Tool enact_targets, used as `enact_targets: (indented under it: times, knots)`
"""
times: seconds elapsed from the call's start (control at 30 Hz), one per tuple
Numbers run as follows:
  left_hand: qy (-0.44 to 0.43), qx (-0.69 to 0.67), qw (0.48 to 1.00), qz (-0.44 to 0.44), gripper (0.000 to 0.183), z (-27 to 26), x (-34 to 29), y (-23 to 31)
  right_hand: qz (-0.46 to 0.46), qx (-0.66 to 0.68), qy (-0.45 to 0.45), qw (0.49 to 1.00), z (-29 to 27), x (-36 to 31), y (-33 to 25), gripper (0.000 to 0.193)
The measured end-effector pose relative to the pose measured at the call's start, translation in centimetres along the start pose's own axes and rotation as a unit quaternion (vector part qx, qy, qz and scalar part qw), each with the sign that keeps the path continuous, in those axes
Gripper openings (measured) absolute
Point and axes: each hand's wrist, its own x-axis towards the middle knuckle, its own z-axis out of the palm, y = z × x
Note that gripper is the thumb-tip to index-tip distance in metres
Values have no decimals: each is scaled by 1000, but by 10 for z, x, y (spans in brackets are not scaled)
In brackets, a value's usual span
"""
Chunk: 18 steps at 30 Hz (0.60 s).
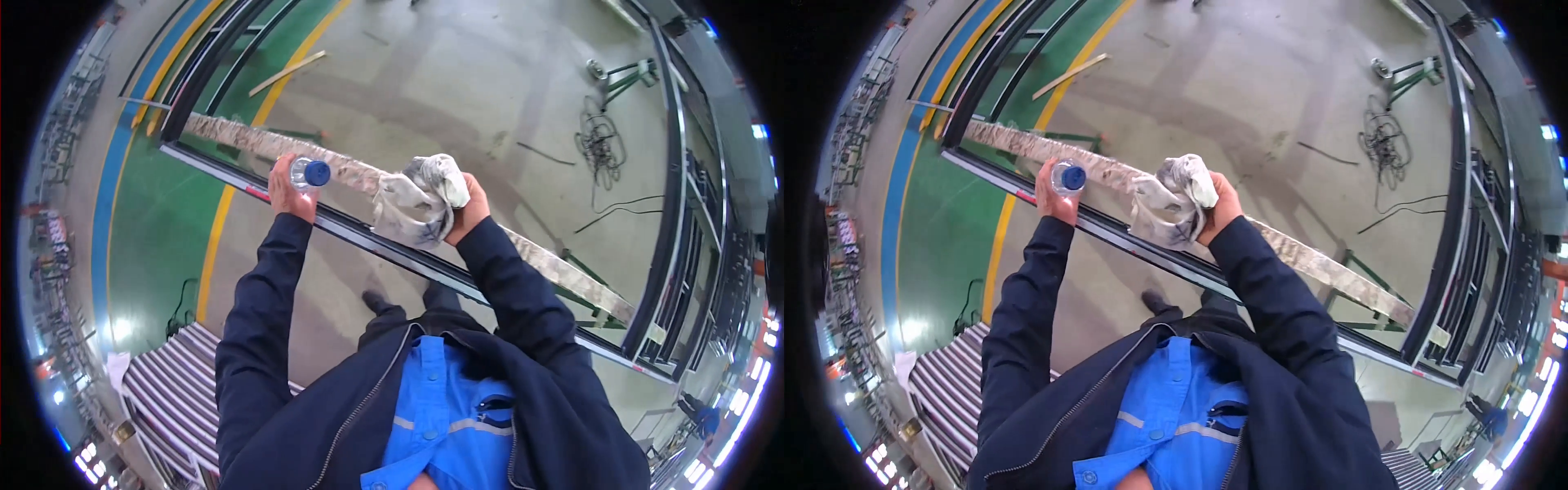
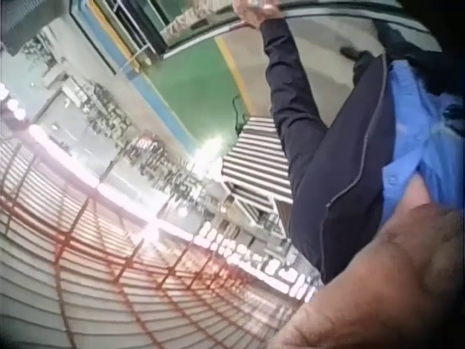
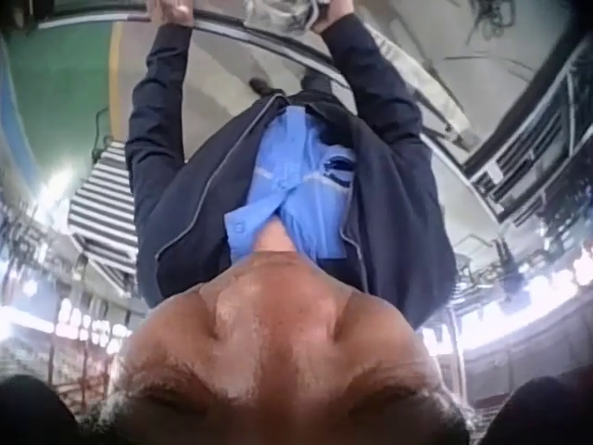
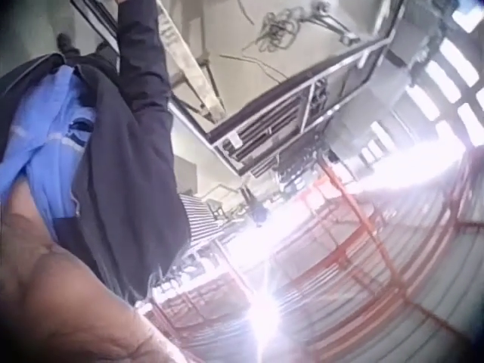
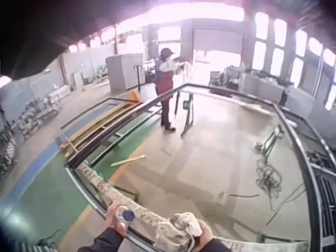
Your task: Wiping down a long metal beam or structural frame using a cleaning cloth and liquid from a bottle.
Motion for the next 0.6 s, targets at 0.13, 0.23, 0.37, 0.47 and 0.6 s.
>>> enact_targets:
  times: [0.13,0.23,0.37,0.47,0.6]
  knots:
    - [-5,-45,999,-22,66,-12,16,25,-78,-14,-20,997,2,-28,8,44]
    - [3,-61,998,-3,70,-41,32,54,-116,16,-32,993,7,-36,17,47]
    - [-46,-34,994,88,72,-86,51,103,-125,45,-83,988,1,-33,22,51]
    - [-103,60,982,146,65,-120,63,146,-98,68,-170,978,2,-33,31,51]
    - [-95,163,962,199,50,-144,77,170,-97,67,-177,977,4,-27,49,50]
